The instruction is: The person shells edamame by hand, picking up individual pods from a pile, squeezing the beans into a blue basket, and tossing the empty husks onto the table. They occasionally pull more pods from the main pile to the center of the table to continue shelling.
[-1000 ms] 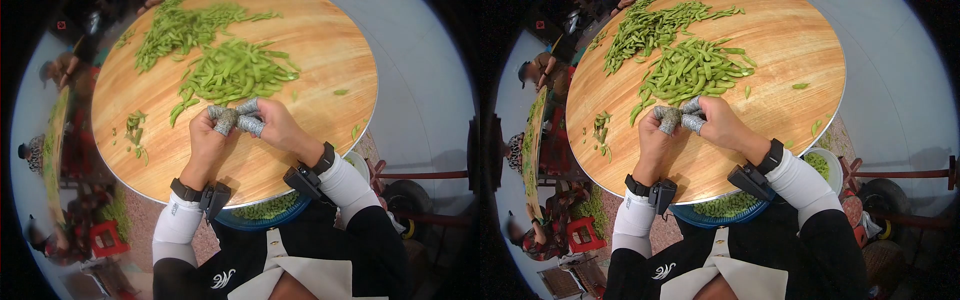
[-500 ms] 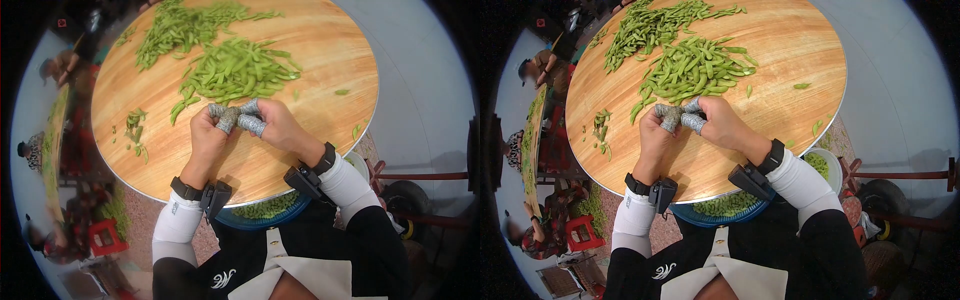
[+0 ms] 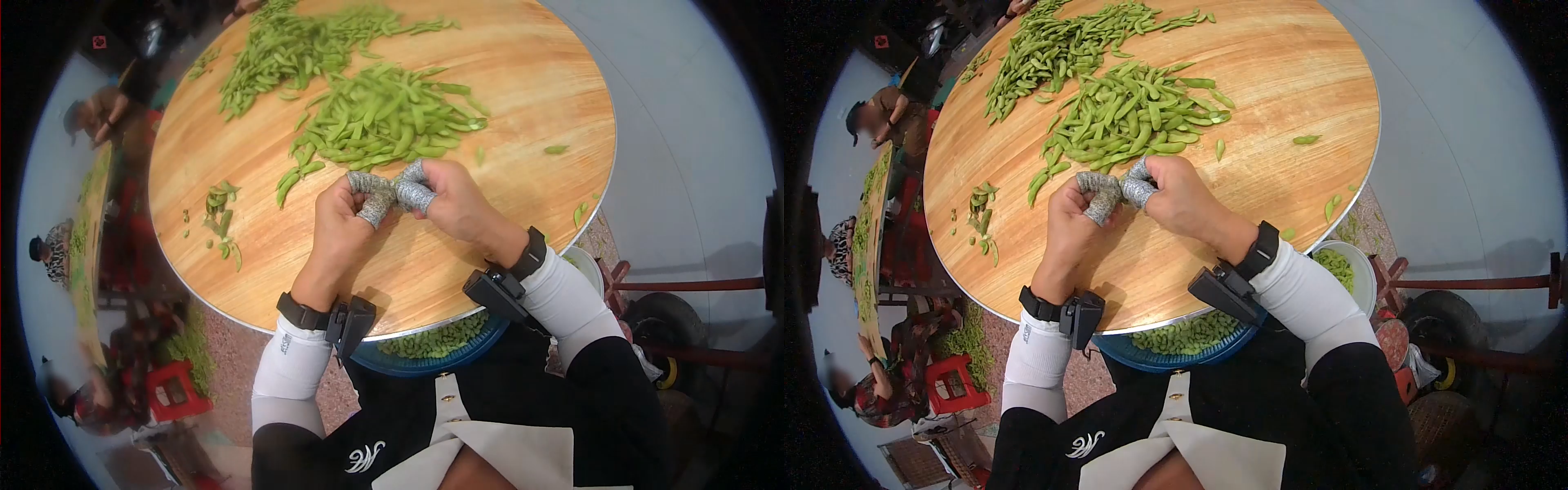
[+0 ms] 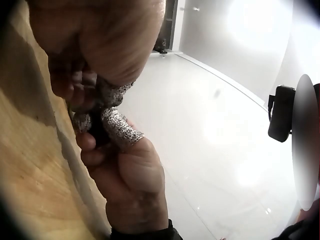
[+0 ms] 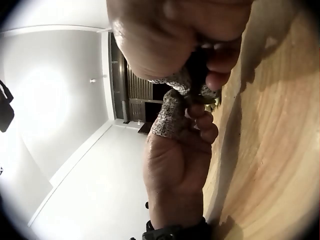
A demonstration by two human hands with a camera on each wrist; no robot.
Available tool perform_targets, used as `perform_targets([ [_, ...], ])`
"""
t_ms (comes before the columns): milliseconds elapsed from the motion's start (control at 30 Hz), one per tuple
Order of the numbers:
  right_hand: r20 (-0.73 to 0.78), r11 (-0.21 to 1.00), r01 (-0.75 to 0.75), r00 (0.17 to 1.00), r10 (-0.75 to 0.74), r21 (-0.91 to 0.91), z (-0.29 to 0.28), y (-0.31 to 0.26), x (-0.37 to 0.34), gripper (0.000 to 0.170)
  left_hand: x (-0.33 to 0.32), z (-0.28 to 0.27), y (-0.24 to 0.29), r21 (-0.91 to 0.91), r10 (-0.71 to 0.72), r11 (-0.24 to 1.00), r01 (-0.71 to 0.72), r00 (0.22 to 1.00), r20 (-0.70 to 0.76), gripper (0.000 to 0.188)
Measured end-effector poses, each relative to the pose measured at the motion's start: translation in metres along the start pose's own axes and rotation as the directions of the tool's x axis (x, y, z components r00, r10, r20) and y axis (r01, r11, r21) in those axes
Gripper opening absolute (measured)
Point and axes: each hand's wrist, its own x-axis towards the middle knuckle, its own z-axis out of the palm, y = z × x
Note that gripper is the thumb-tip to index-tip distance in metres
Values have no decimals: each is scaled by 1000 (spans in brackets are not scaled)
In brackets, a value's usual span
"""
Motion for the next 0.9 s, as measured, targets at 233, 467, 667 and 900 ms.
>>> perform_targets([
  [233,70,920,-269,963,260,284,-4,-30,-3,8,4,-12,-5,-464,-187,871,161,982,-10,12],
  [467,-5,939,-230,971,239,255,-14,-26,-2,8,6,-27,-10,-522,-150,845,116,988,-23,14],
  [667,-61,975,-133,987,146,177,-16,-11,2,5,6,-26,-10,-509,-151,841,180,984,98,24],
  [900,-8,983,-80,997,82,164,-9,-23,-4,18,4,-19,-5,-307,-145,941,140,989,7,15],
])
